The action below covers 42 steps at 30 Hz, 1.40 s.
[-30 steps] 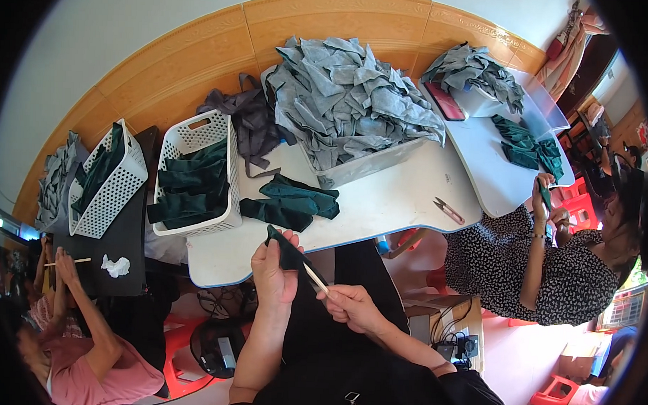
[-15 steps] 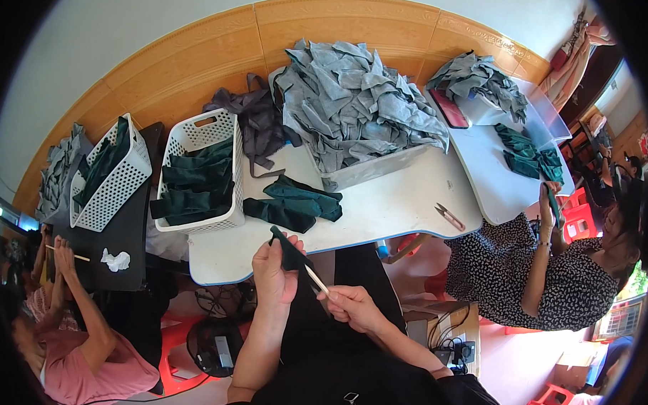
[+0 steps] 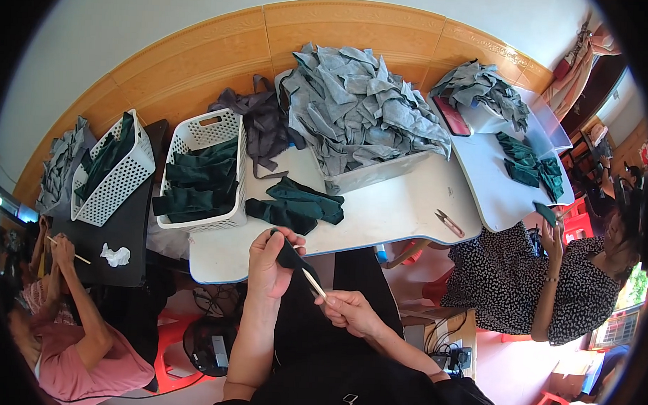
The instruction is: Turning green fabric tubes right-side out using a wooden stick.
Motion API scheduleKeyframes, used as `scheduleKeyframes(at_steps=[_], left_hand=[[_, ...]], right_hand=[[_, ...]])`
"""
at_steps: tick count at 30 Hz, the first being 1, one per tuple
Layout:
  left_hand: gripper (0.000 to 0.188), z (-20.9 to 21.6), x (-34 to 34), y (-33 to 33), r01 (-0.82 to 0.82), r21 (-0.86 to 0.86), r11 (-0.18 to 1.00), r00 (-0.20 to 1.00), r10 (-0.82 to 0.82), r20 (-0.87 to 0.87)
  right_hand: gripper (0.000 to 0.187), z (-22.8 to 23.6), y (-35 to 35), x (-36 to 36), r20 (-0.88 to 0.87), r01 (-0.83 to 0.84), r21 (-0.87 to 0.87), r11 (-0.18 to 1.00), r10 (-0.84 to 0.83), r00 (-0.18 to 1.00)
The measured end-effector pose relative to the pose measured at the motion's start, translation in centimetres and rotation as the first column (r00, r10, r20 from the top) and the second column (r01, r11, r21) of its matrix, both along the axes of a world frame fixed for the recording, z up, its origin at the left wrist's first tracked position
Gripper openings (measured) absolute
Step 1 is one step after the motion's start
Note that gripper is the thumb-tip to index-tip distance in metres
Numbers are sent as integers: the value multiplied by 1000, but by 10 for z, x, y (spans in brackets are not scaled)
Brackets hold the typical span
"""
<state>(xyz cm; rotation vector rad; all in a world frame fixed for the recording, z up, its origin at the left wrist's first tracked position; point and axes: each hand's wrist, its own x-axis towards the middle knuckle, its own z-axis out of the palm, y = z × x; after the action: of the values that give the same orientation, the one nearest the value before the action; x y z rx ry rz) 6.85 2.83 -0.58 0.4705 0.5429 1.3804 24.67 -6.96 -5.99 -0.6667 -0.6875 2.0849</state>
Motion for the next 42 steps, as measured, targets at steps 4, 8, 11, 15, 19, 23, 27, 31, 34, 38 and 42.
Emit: scheduleKeyframes(at_steps=[4, 8, 11, 15, 19, 23, 27, 31, 34, 38, 42], left_hand=[[13, -5, 1, -1, 16, -29, 999, 1000, -17, -25], [10, -8, 5, -6, -25, -139, 990, 991, 6, -132], [10, -6, 6, -6, -19, -121, 992, 988, 0, -157], [18, 1, 0, -4, -19, -51, 999, 994, 14, -104], [25, 1, -2, -1, -44, -35, 998, 995, 41, -86], [24, -6, -3, 2, -71, -42, 997, 990, 65, -122], [23, -10, 1, 2, -54, -51, 997, 985, 45, -164], [24, -9, 16, -2, -156, -141, 978, 979, 134, -153], [24, -10, 23, -4, -180, -156, 971, 976, 156, -155], [23, -13, 30, -10, -163, -129, 978, 976, 141, -166], [21, -9, 31, -8, -78, -114, 990, 974, 51, -219]], right_hand=[[27, 3, -2, 3, 100, 46, 63, 997, -52, 994], [28, 8, -8, -4, 365, 115, 161, 980, -167, 916], [28, 10, -9, -10, 338, 141, 145, 979, -183, 923], [28, 10, -3, -7, 317, 110, 100, 989, -136, 939], [27, 9, -1, -3, 301, 99, 98, 990, -124, 946], [27, 7, -4, -1, 300, 90, 92, 992, -114, 947], [27, 6, -8, 1, 285, 112, 66, 991, -126, 950], [25, 3, -10, -6, 89, 147, -20, 989, -144, 986], [24, 1, -12, -10, 66, 167, -30, 985, -165, 984], [23, -1, -14, -10, -9, 157, -60, 986, -158, 987], [23, 2, -12, -5, -144, 55, -199, 978, -85, 986]])
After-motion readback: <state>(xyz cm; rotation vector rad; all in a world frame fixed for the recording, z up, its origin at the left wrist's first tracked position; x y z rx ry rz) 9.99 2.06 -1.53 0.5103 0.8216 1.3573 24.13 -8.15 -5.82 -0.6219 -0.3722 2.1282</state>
